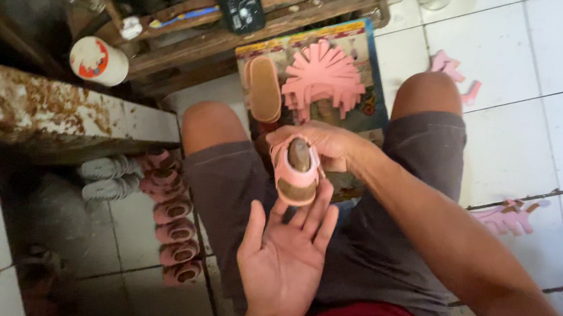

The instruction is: The person fits a pink sandal upper over a wooden shoe last, pressing and stretching the straps down around the form. They file and sand the edges with a rasp, trim excess material by hand, and turn the sandal to work different sides.

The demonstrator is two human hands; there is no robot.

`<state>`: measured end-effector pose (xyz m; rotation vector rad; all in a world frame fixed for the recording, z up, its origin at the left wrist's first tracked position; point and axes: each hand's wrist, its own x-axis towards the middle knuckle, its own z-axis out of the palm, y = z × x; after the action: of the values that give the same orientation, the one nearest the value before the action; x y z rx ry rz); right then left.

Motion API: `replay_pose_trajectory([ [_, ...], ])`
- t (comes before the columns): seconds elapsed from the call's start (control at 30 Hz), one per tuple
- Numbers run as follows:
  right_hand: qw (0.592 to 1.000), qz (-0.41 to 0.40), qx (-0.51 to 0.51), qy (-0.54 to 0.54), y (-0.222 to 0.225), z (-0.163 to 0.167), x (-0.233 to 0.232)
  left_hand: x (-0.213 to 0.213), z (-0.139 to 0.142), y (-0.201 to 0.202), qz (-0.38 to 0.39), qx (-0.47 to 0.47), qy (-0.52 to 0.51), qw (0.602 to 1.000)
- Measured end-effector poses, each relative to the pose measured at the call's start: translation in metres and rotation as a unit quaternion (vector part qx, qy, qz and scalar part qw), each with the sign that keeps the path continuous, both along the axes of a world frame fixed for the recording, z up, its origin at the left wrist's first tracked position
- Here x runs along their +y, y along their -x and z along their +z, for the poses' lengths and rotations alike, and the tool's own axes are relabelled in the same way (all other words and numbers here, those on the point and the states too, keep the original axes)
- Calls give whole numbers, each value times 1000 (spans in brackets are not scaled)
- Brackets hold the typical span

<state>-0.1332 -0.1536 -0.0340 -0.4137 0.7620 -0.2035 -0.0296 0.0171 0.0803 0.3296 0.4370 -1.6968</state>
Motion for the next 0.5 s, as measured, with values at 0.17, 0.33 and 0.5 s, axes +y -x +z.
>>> replay_pose_trajectory([
  [0.17, 962, 27, 186, 198, 11, 50, 3, 10, -19, 2, -40, -37, -80, 995],
  [0.33, 877, 75, 254, 401, 14, 104, 18, 18, -39, 1, -67, -74, -45, 994],
  [0.5, 722, 112, 370, 574, 9, 127, 37, 21, -50, -7, -80, -74, -10, 994],
])
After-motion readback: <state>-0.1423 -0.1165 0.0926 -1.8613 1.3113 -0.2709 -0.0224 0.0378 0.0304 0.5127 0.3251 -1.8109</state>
